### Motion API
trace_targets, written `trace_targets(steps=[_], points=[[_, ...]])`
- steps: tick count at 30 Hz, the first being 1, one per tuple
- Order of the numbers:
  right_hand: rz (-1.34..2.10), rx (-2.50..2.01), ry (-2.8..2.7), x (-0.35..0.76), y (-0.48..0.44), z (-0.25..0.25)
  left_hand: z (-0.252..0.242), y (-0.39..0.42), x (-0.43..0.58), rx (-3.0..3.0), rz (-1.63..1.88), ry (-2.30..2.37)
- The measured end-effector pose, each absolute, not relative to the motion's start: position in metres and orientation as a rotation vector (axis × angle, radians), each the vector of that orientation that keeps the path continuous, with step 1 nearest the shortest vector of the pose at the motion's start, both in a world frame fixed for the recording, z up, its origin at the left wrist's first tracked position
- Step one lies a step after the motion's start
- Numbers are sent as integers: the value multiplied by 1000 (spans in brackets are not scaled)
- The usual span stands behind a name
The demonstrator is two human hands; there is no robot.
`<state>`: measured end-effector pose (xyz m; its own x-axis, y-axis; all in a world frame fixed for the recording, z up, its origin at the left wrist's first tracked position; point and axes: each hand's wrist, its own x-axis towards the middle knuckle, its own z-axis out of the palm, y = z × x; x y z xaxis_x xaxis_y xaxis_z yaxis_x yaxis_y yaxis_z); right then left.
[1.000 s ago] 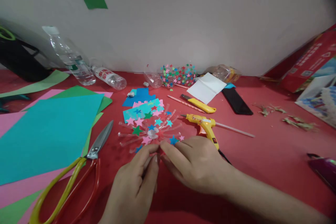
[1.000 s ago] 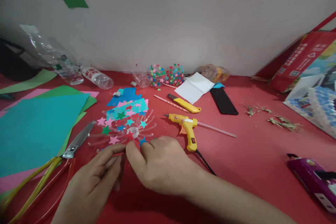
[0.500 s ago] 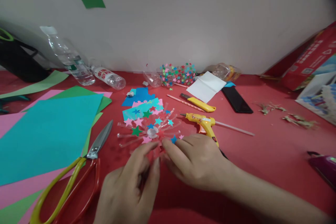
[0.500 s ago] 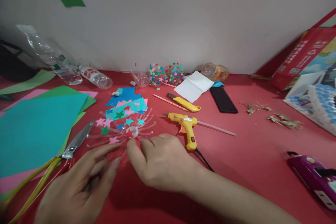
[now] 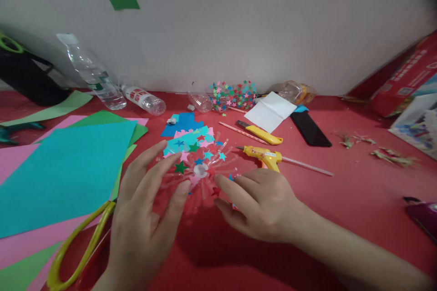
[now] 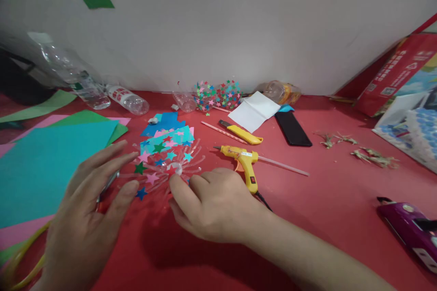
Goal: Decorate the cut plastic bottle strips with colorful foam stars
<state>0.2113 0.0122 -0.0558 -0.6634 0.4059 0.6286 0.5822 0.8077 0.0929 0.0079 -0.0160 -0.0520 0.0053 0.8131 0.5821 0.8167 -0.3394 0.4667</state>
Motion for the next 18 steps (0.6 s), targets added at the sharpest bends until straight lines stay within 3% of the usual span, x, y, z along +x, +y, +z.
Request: trace_targets(steps=[18], points=[[-303, -940, -2296, 239, 23, -21, -48, -22, 11, -2196, -1387, -1577]])
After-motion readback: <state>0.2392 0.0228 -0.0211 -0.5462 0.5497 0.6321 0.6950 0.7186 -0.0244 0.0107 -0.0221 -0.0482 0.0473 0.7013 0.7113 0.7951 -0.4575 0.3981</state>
